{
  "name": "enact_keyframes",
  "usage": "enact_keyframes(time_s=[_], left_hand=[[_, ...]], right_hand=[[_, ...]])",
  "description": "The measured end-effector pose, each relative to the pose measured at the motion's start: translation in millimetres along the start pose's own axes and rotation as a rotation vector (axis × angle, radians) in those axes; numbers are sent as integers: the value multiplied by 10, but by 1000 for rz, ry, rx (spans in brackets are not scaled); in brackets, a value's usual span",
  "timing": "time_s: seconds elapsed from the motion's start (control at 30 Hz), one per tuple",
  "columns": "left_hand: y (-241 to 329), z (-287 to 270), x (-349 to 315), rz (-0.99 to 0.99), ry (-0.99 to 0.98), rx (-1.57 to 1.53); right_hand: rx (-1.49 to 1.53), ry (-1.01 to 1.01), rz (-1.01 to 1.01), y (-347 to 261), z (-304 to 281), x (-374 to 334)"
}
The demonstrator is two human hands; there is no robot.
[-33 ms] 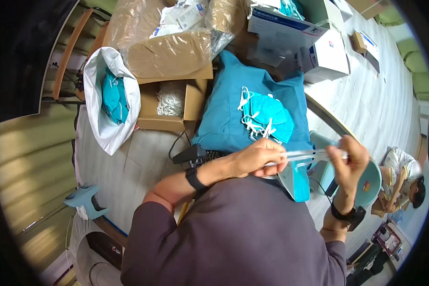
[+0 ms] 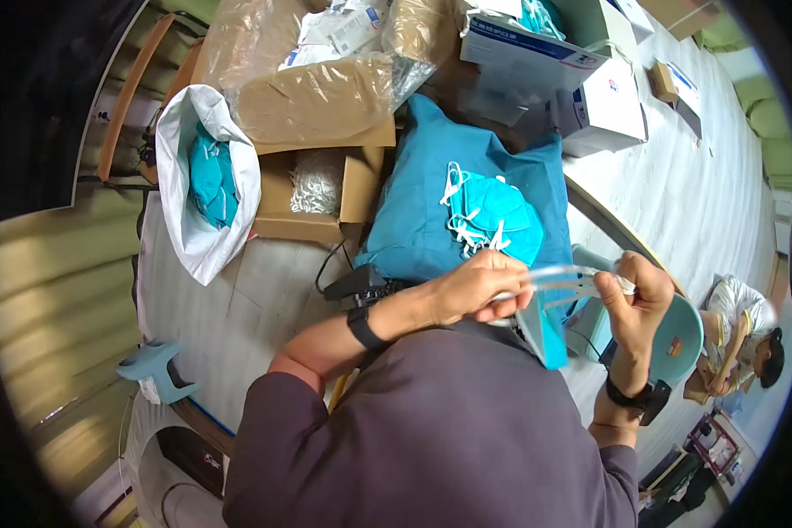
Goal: Sorting and folding green medical masks.
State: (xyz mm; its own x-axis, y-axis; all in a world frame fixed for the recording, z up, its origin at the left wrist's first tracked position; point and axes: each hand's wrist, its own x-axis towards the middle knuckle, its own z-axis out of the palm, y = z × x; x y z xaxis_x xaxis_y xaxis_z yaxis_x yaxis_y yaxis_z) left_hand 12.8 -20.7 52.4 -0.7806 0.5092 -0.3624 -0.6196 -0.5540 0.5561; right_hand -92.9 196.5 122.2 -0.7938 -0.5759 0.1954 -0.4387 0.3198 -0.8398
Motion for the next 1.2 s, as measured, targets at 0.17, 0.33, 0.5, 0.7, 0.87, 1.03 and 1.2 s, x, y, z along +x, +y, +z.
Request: enact_keyframes(time_s=[0.17,0.33,0.5,0.7,0.87,1.03,1.2], left_hand=[[-154,-323,4,146,166,-145],[-267,-546,-67,284,100,-460],[-379,-975,-76,421,450,-519],[-334,-1978,-260,574,1007,-476],[-83,-2599,-233,318,1084,-449],[-148,-2458,-199,582,1303,396],[59,-1015,-258,980,1046,549]], right_hand=[[310,-21,126,65,313,-21],[333,-50,138,37,504,0],[300,-56,158,-11,642,7],[279,-17,252,-88,805,12],[283,-40,301,-113,844,-1],[375,-27,389,-170,904,156],[605,18,498,-145,923,309]])
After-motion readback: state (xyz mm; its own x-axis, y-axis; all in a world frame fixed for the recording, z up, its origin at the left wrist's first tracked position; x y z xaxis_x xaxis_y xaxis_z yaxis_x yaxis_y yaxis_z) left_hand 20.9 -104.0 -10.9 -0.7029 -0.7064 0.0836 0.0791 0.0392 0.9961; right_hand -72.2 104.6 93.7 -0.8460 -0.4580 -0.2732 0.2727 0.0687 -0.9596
